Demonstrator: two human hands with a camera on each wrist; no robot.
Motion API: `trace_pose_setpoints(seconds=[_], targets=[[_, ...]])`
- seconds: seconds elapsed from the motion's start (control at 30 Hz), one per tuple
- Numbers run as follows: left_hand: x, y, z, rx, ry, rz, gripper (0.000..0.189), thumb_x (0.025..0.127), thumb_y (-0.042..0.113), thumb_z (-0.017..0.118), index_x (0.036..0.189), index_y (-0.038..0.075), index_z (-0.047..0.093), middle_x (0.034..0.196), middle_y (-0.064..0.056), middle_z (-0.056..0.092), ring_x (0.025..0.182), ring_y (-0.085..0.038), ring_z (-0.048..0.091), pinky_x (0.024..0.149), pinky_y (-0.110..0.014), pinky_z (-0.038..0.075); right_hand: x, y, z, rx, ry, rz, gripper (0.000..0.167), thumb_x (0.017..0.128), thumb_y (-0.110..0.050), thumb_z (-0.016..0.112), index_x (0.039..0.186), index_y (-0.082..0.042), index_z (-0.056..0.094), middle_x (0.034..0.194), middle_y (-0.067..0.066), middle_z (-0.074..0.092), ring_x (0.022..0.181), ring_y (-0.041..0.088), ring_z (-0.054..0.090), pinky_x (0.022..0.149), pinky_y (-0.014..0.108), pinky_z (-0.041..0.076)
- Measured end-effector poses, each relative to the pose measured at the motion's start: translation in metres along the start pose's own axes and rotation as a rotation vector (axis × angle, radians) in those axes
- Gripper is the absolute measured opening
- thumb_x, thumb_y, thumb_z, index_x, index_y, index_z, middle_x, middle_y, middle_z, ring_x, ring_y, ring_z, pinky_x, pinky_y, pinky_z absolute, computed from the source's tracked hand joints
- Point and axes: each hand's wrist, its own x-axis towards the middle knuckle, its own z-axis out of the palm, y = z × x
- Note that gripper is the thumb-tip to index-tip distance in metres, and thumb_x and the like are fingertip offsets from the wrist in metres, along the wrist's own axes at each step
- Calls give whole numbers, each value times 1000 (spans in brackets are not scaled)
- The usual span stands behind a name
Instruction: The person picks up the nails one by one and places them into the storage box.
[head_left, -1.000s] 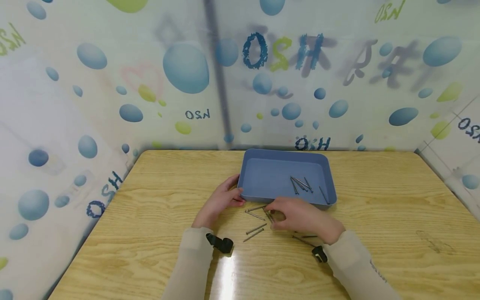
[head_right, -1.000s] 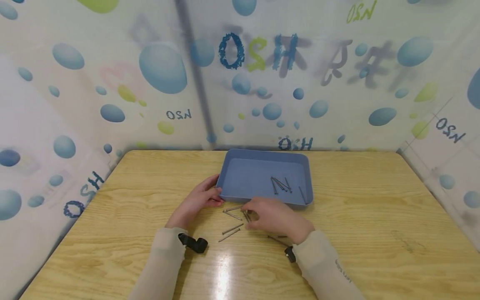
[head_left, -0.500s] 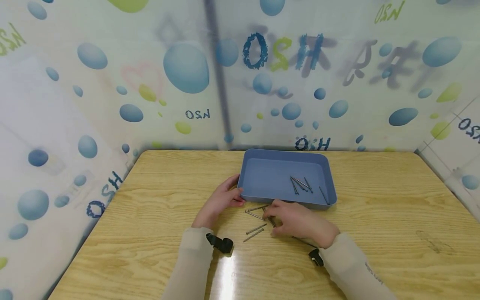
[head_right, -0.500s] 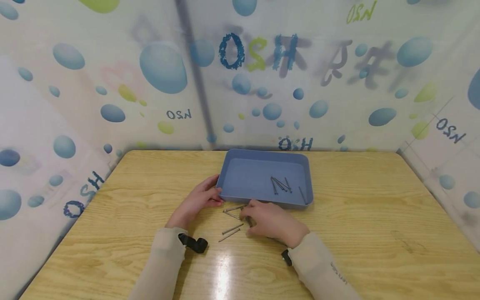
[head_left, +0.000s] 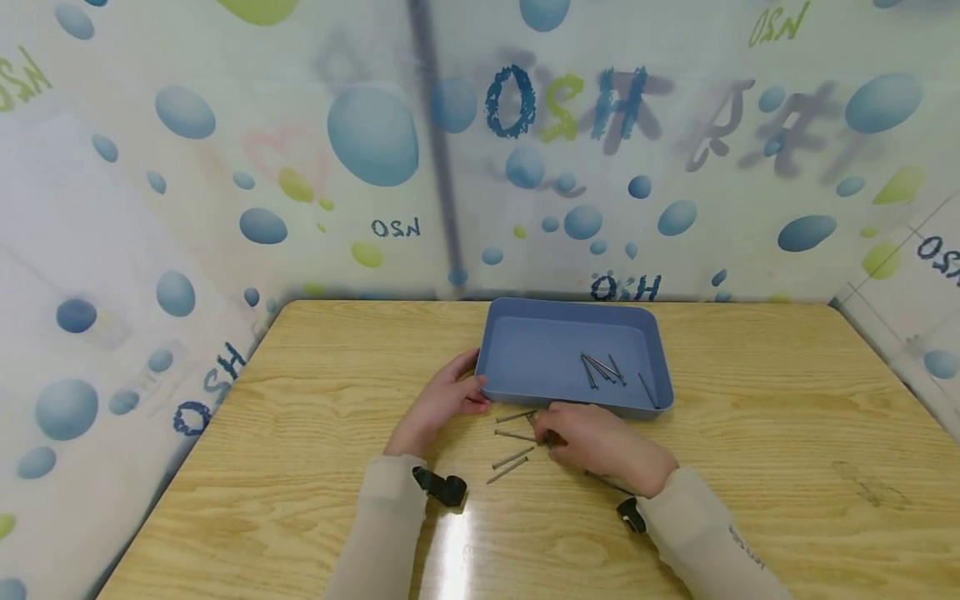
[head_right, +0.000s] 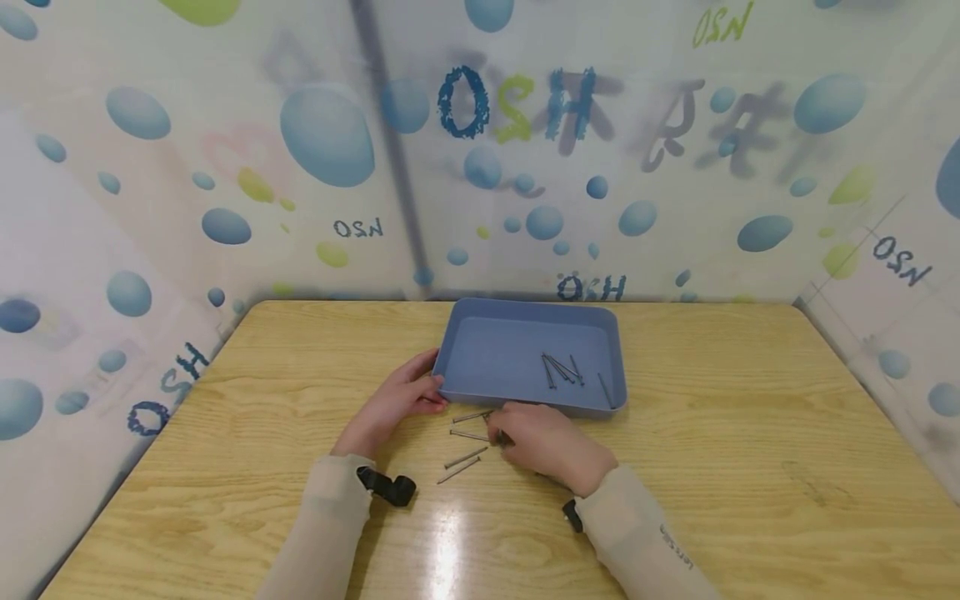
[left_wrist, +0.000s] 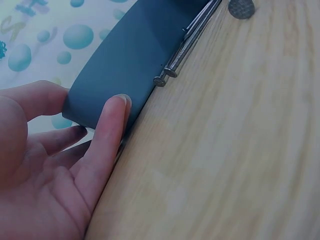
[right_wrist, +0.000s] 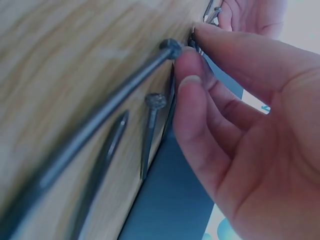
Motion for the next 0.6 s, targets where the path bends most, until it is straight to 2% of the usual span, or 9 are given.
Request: trace_pose_setpoints(seconds=[0.2, 0.6], targets=[[0, 0, 0, 2, -2, 7, 57, 90, 8, 48, 142, 9, 23, 141, -14, 28, 88, -38, 55, 80, -42, 49, 0, 0, 0, 7, 8, -33, 10, 82, -14, 63, 84, -25, 63, 84, -12, 52, 75, 3, 48, 66, 25, 45], [0, 0, -1, 1, -7, 13, 56, 91, 8, 47, 142, 9, 23, 141, -13, 28, 88, -38, 55, 80, -44, 48, 1, 1, 3, 18, -7, -18, 10, 83, -16, 62, 79, -24, 60, 78, -14, 48, 69, 4, 44, 62, 24, 42]])
